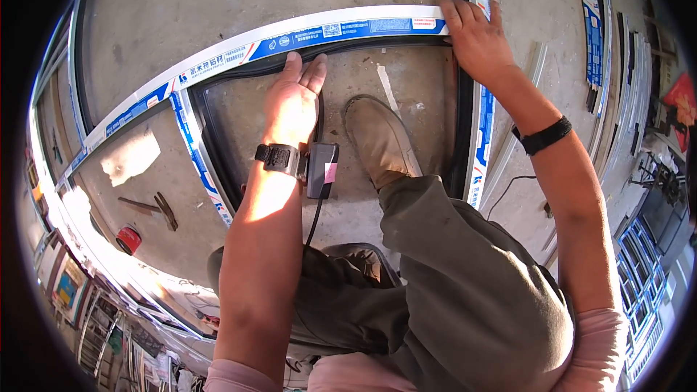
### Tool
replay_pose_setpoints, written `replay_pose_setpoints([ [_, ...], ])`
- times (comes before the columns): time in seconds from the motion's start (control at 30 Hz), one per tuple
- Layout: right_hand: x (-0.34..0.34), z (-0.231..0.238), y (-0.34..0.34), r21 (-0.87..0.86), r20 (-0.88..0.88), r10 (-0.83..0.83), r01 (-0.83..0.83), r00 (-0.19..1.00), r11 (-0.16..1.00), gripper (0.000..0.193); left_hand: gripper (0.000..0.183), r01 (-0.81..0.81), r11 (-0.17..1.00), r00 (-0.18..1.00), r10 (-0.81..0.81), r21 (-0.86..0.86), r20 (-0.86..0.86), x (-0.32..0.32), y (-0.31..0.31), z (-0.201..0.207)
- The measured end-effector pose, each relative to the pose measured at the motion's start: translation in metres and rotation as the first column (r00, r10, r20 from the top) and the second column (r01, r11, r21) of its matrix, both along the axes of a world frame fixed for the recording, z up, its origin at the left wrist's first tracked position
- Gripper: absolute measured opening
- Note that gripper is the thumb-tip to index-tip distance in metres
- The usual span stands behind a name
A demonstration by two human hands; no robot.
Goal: Installing rubber gaskets and aluminum strips into a metal window or door frame.
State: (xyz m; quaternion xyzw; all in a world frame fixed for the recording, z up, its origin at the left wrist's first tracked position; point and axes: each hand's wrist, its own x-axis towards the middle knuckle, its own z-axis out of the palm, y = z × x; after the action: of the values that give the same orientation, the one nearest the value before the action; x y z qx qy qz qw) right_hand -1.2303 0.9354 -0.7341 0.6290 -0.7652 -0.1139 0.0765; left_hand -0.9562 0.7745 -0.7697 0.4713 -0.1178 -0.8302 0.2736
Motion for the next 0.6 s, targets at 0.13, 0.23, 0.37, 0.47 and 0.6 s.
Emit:
replay_pose_setpoints([
  [0.13,-0.003,0.011,-0.006,0.038,-0.038,0.05,-0.048,0.998,0.998,0.051,0.027,-0.004,1.0,0.998,0.004,-0.005,-0.059,0.004,-0.003,0.007],
  [0.23,-0.002,0.015,-0.017,0.157,-0.066,0.061,-0.05,0.996,0.986,0.05,0.024,-0.031,0.998,0.999,0.031,0.054,-0.011,0.002,-0.005,0.011],
  [0.37,0.001,0.036,-0.04,0.318,0.14,0.105,-0.146,0.984,0.937,0.055,0.019,-0.039,0.99,0.996,0.028,0.133,0.08,-0.001,-0.012,0.023],
  [0.47,0.014,0.026,-0.05,0.182,0.231,0.202,-0.246,0.952,0.952,0.063,0.018,-0.025,0.986,0.996,0.009,0.168,0.094,-0.001,-0.01,0.028],
  [0.6,0.035,-0.001,-0.07,-0.021,0.345,0.272,-0.282,0.898,0.959,0.068,0.018,0.032,0.99,0.996,-0.043,0.135,0.077,-0.002,-0.01,0.016],
])
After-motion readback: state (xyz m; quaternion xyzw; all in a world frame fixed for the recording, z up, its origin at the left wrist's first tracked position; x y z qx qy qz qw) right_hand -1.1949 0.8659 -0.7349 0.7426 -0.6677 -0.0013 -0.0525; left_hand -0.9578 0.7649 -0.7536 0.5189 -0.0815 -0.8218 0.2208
